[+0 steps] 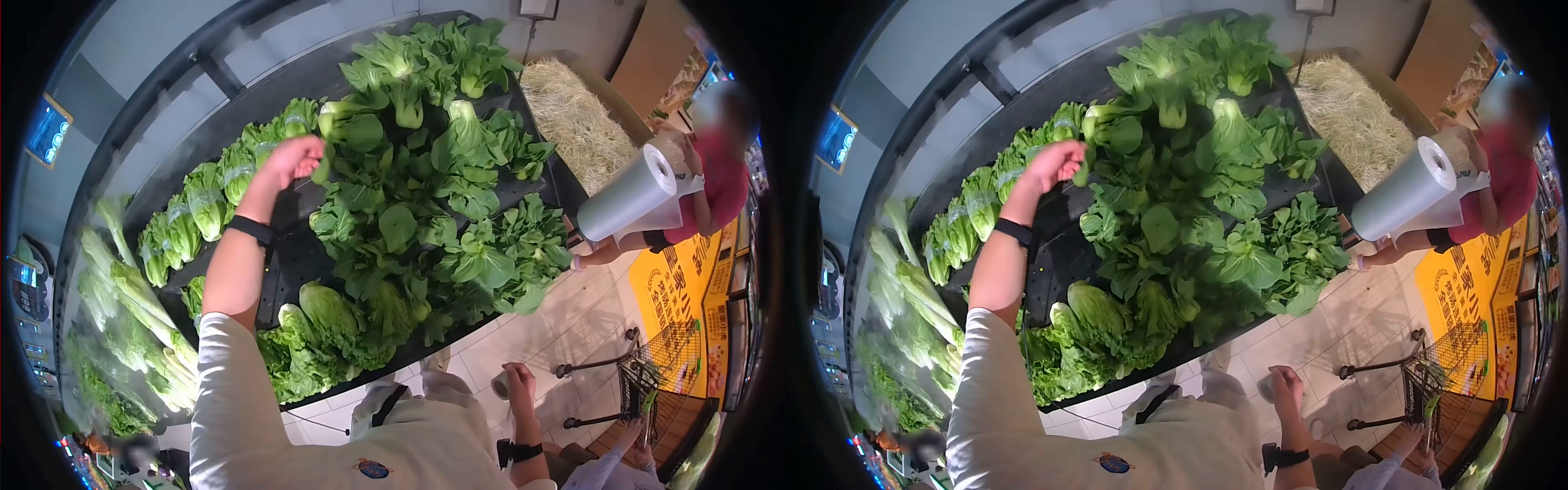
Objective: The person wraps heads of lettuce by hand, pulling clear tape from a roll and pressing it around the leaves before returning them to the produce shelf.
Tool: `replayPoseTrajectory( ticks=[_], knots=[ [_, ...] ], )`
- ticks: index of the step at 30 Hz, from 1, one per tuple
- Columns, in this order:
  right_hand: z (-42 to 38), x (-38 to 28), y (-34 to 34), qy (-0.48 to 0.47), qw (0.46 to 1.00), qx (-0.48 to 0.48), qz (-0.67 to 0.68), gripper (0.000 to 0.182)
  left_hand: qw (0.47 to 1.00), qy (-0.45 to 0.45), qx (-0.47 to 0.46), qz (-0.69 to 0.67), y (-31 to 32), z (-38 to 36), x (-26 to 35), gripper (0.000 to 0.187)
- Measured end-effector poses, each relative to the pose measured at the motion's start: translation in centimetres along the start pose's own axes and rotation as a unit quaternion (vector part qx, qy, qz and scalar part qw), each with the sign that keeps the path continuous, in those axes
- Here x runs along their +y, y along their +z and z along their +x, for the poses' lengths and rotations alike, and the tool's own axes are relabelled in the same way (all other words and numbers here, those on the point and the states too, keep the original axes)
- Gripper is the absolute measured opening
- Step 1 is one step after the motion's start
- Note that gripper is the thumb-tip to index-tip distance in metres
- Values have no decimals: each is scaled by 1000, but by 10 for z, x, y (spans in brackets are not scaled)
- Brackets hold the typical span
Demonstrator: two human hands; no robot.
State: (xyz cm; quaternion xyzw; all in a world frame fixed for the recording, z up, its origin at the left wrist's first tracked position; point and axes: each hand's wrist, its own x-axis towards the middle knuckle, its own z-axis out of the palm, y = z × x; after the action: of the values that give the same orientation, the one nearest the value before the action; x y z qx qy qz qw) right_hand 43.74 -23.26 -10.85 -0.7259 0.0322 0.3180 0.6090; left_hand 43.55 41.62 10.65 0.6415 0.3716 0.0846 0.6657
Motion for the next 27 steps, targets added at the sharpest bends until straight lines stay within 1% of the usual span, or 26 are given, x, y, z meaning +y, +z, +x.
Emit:
replayPoseTrajectory(
  ticks=[1, 3, 4, 5, 7, 8, 10, 11, 13, 15, 17, 19, 20, 21, 22, 23, 24, 25, 26, 27],
  knots=[
    [-2, 1, 0, 13, 1000, -1, 12, 15, 998, 5, -18, -53, -9, 8, 11, 10],
    [-5, 2, 0, 14, 1000, 2, 7, 14, 993, 61, -37, -96, -19, 32, 30, 11],
    [-6, 1, 2, 14, 1000, 3, 2, 14, 989, 68, -41, -124, -19, 41, 44, 18],
    [-7, 0, 3, 13, 1000, 3, 0, 14, 989, 68, -41, -125, -13, 50, 51, 18],
    [-9, -4, 8, 7, 1000, 14, 20, 13, 985, 88, 82, -122, 13, 57, 64, 26],
    [-9, -7, 10, 7, 1000, 14, 18, 13, 985, 87, 82, -124, 17, 56, 67, 26],
    [-11, -14, 10, -28, 999, 28, 12, 13, 993, 92, 9, -75, 21, 53, 63, 32],
    [-11, -17, 9, -22, 999, 27, 9, 13, 993, 86, 10, -75, 21, 50, 60, 32],
    [-12, -23, 9, -28, 999, 24, 28, 13, 985, 168, 23, -42, 18, 39, 50, 34],
    [-13, -31, 7, -4, 1000, 9, 5, 14, 981, 187, 47, 3, 2, 17, 39, 33],
    [-15, -48, 17, -66, 996, -24, -51, 17, 987, 133, 39, 84, -3, -42, 28, 32],
    [-5, -55, 20, -48, 992, -103, -49, 23, 984, 75, -36, 158, -8, -102, -2, 30],
    [-1, -62, 28, -39, 991, -114, -56, 23, 977, 48, -49, 204, -2, -137, -17, 27],
    [2, -70, 40, -63, 985, -147, -57, 24, 971, 45, -108, 209, -6, -162, -40, 24],
    [3, -79, 51, -86, 978, -179, -56, 26, 954, 15, -140, 265, -2, -193, -54, 24],
    [6, -88, 62, -65, 974, -209, -56, 28, 938, 63, -136, 311, -13, -210, -93, 32],
    [9, -92, 75, -74, 968, -236, -45, 28, 910, 19, -115, 399, -13, -235, -103, 38],
    [11, -94, 88, -83, 961, -262, -33, 29, 886, 4, -72, 459, -11, -255, -113, 44],
    [13, -95, 99, -81, 959, -269, -37, 29, 892, -29, -24, 450, -13, -268, -127, 46],
    [16, -94, 111, -92, 950, -298, -23, 29, 896, -61, 23, 440, -16, -277, -142, 49]
  ],
)
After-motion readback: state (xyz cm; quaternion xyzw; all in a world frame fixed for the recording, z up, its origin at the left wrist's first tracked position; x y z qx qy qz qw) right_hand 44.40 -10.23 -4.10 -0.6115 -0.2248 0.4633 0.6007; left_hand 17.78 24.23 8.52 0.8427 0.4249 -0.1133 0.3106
